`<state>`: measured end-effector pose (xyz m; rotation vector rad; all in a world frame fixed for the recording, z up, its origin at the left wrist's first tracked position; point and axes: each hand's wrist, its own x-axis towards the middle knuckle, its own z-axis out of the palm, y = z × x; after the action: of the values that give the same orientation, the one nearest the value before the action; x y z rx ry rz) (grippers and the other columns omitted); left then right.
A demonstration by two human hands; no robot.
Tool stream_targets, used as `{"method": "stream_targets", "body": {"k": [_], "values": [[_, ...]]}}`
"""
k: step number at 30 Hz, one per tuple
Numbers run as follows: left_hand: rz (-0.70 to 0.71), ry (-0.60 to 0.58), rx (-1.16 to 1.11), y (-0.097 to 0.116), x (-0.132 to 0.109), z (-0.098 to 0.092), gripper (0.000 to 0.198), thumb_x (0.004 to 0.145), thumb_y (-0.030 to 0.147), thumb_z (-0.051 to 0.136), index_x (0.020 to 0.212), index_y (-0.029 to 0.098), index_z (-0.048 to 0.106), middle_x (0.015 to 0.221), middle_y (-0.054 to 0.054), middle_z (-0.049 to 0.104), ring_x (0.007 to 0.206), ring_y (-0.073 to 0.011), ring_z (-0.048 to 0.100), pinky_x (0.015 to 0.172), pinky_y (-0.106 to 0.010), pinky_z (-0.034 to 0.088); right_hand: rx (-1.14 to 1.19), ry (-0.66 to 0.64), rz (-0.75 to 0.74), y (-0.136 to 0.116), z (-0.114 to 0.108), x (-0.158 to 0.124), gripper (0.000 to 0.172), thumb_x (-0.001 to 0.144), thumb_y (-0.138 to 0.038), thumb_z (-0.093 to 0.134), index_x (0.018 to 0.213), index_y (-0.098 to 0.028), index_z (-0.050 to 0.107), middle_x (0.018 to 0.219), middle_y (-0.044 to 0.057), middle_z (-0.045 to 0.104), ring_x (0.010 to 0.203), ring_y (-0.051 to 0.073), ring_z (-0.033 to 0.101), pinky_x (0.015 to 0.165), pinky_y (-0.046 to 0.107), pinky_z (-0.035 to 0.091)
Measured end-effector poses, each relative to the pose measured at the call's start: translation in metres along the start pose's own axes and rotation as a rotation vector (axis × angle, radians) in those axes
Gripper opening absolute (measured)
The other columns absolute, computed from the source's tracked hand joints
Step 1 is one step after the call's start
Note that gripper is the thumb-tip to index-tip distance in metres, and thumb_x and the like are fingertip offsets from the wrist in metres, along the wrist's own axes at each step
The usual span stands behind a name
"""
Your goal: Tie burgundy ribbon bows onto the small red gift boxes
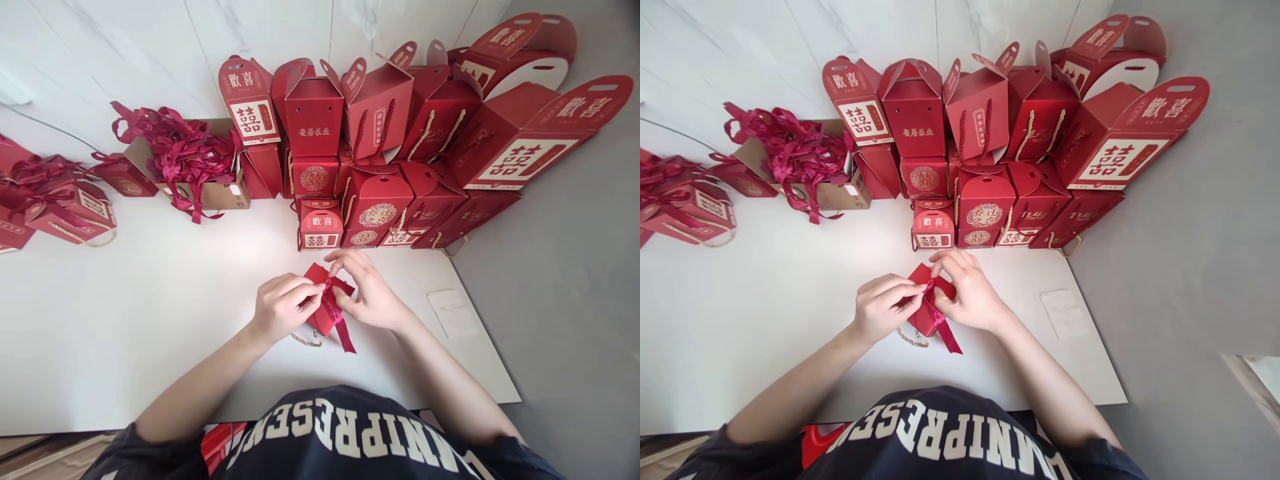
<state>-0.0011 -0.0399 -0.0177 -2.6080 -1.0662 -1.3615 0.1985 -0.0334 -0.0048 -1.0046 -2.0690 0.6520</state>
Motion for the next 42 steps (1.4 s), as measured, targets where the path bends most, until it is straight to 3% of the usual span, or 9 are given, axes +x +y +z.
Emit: {"method": "stream_targets", "body": {"k": [9, 16, 21, 23, 26, 33, 36, 38, 42], "values": [[0.019, 0.005, 0.022, 0.0, -0.001, 0.0, 0.011, 0.078, 0.01, 0.067, 0.08, 0.021, 0.067, 0.073, 0.0, 0.072, 0.062, -0.0115, 0.064, 0.061, -0.024, 0.053, 0.129, 0.198, 0.081, 0.0, 0.024, -0.006, 0.012, 0.088, -0.012, 0.05, 0.093, -0.023, 0.049, 0.088, 0.002, 0.064, 0.086, 0.018, 0.062, 0.09, 0.037, 0.046], [0.048, 0.034, 0.017, 0.0, 0.002, 0.0, 0.011, 0.075, 0.008, 0.069, 0.078, 0.019, 0.068, 0.07, 0.001, 0.071, 0.059, -0.0103, 0.062, 0.057, -0.023, 0.051, -0.433, 0.443, -0.027, 0.018, 0.006, -0.007, 0.018, 0.08, -0.005, 0.051, 0.085, -0.022, 0.05, 0.066, -0.001, 0.057, 0.062, 0.018, 0.053, 0.076, 0.037, 0.046], [0.047, 0.023, 0.026, -0.001, 0.001, 0.0, 0.011, 0.076, 0.01, 0.069, 0.081, 0.02, 0.068, 0.071, 0.001, 0.072, 0.059, -0.0104, 0.063, 0.057, -0.023, 0.051, -0.185, 0.086, -0.04, 0.007, -0.013, -0.004, 0.046, 0.077, -0.013, 0.057, 0.122, -0.021, 0.049, 0.13, 0.012, 0.056, 0.119, 0.029, 0.052, 0.101, 0.048, 0.04], [0.046, 0.016, 0.033, -0.001, 0.001, 0.0, 0.012, 0.076, 0.01, 0.069, 0.083, 0.02, 0.068, 0.072, 0.001, 0.072, 0.06, -0.0107, 0.063, 0.059, -0.024, 0.052, -0.087, -0.03, -0.075, 0.002, -0.009, -0.002, 0.035, 0.081, -0.015, 0.057, 0.115, -0.024, 0.053, 0.141, 0.009, 0.049, 0.131, 0.028, 0.044, 0.112, 0.051, 0.028], [0.048, 0.015, 0.034, -0.001, 0.001, 0.0, 0.013, 0.075, 0.008, 0.07, 0.083, 0.019, 0.068, 0.071, 0.001, 0.072, 0.06, -0.0105, 0.063, 0.058, -0.024, 0.052, -0.057, -0.026, -0.078, 0.001, -0.005, 0.0, 0.005, 0.085, -0.019, 0.057, 0.088, -0.023, 0.055, 0.134, 0.008, 0.055, 0.129, 0.027, 0.046, 0.115, 0.054, 0.021], [0.06, 0.038, 0.012, -0.001, 0.001, 0.001, 0.015, 0.074, 0.007, 0.07, 0.081, 0.019, 0.068, 0.07, 0.002, 0.071, 0.058, -0.0097, 0.061, 0.055, -0.023, 0.05, -0.239, 0.299, 0.215, 0.017, -0.054, -0.014, 0.007, 0.088, -0.019, 0.053, 0.084, -0.023, 0.05, 0.102, 0.008, 0.068, 0.097, 0.026, 0.064, 0.084, 0.041, 0.05], [0.056, 0.039, 0.014, -0.002, 0.001, 0.001, 0.015, 0.074, 0.007, 0.07, 0.082, 0.019, 0.067, 0.069, 0.002, 0.071, 0.057, -0.0095, 0.06, 0.053, -0.023, 0.049, -0.557, 0.195, 0.423, 0.012, -0.075, -0.024, 0.028, 0.082, -0.012, 0.052, 0.109, -0.021, 0.055, 0.111, 0.013, 0.066, 0.099, 0.034, 0.063, 0.083, 0.05, 0.048], [0.059, 0.036, 0.017, -0.002, 0.001, 0.001, 0.015, 0.074, 0.007, 0.071, 0.082, 0.019, 0.067, 0.07, 0.002, 0.071, 0.056, -0.0094, 0.06, 0.053, -0.023, 0.049, -0.6, 0.057, 0.39, 0.004, -0.08, -0.027, 0.036, 0.081, -0.009, 0.05, 0.115, -0.019, 0.057, 0.117, 0.014, 0.064, 0.109, 0.037, 0.059, 0.092, 0.056, 0.043], [0.071, 0.016, 0.019, -0.002, 0.001, 0.0, 0.015, 0.075, 0.009, 0.072, 0.085, 0.019, 0.068, 0.071, 0.002, 0.071, 0.059, -0.0098, 0.061, 0.055, -0.023, 0.05, -0.106, -0.139, 0.242, -0.008, -0.069, -0.015, 0.027, 0.095, -0.024, 0.044, 0.116, -0.026, 0.061, 0.134, 0.006, 0.056, 0.125, 0.025, 0.051, 0.106, 0.042, 0.039]]}}
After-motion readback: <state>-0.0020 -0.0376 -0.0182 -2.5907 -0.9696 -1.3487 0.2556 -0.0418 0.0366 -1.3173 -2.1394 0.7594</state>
